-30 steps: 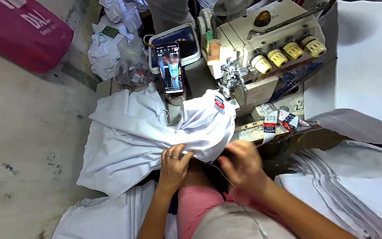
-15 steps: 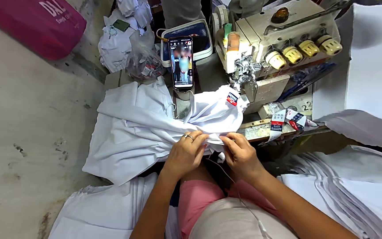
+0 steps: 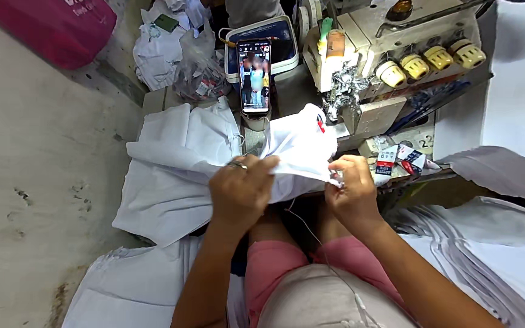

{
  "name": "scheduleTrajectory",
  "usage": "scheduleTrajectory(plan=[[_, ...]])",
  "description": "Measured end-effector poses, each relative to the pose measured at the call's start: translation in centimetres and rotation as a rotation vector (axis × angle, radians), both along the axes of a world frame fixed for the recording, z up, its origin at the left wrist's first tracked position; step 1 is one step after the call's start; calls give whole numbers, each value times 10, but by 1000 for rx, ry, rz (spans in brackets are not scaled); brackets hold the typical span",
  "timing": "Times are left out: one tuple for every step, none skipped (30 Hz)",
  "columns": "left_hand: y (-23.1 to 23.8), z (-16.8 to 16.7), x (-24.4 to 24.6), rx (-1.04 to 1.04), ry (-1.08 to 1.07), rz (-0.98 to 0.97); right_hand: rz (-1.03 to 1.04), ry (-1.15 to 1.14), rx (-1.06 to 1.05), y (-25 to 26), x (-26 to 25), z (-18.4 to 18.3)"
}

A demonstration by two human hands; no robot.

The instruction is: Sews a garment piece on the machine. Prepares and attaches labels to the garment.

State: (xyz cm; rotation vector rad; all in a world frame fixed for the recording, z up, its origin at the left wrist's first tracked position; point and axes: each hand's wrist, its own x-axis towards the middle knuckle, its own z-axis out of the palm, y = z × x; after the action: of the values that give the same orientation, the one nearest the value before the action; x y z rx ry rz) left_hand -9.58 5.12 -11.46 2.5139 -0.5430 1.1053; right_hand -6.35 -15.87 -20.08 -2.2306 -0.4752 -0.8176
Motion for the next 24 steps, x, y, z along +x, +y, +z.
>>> scheduleTrajectory(plan=[[9,7,-3,-4,-20,62,-22,32,24,-3,3,-1],[18,14,-4,-18,-32,114,-31,73,70,-6,5,-1],[25,20,-5,-44,-32,151,-9,116,127,-7,5,0],[30,24,-5,-67,-29,185,46,135,181,-6,2,1],[32,25,-4,-85,-26,218,133,132,222,-1,-4,2],[32,25,-2,-93,-13,242,237,118,256,7,-13,2],[30,25,-1,-95,6,253,329,104,270,18,-23,1],[26,24,-1,-99,24,254,390,93,256,31,-31,-2],[23,23,1,-108,32,247,403,76,214,44,-35,-10],[20,23,2,-122,45,235,371,59,151,55,-34,-21],[18,23,2,-135,57,223,322,49,81,62,-31,-33],[17,24,3,-144,62,215,274,47,26,65,-25,-44],[19,24,2,-147,68,211,241,59,4,65,-19,-51],[21,25,1,-138,81,214,220,77,7,63,-14,-54],[26,26,0,-117,100,221,218,104,30,59,-11,-55],[32,28,-1,-82,122,234,231,137,66,55,-9,-53],[40,29,-2,-46,149,258,247,172,110,51,-9,-49],[49,30,-1,-23,179,295,260,206,159,47,-10,-45],[60,31,1,-19,208,345,270,233,213,46,-11,-40],[71,32,3,-38,229,401,285,252,286,45,-13,-35],[83,34,6,-59,239,464,308,260,376,47,-14,-28],[97,38,8,-80,251,527,350,260,478,48,-16,-17],[112,43,9,-112,260,575,417,264,579,49,-19,-3],[132,47,9,-150,259,614,494,279,655,50,-24,15]])
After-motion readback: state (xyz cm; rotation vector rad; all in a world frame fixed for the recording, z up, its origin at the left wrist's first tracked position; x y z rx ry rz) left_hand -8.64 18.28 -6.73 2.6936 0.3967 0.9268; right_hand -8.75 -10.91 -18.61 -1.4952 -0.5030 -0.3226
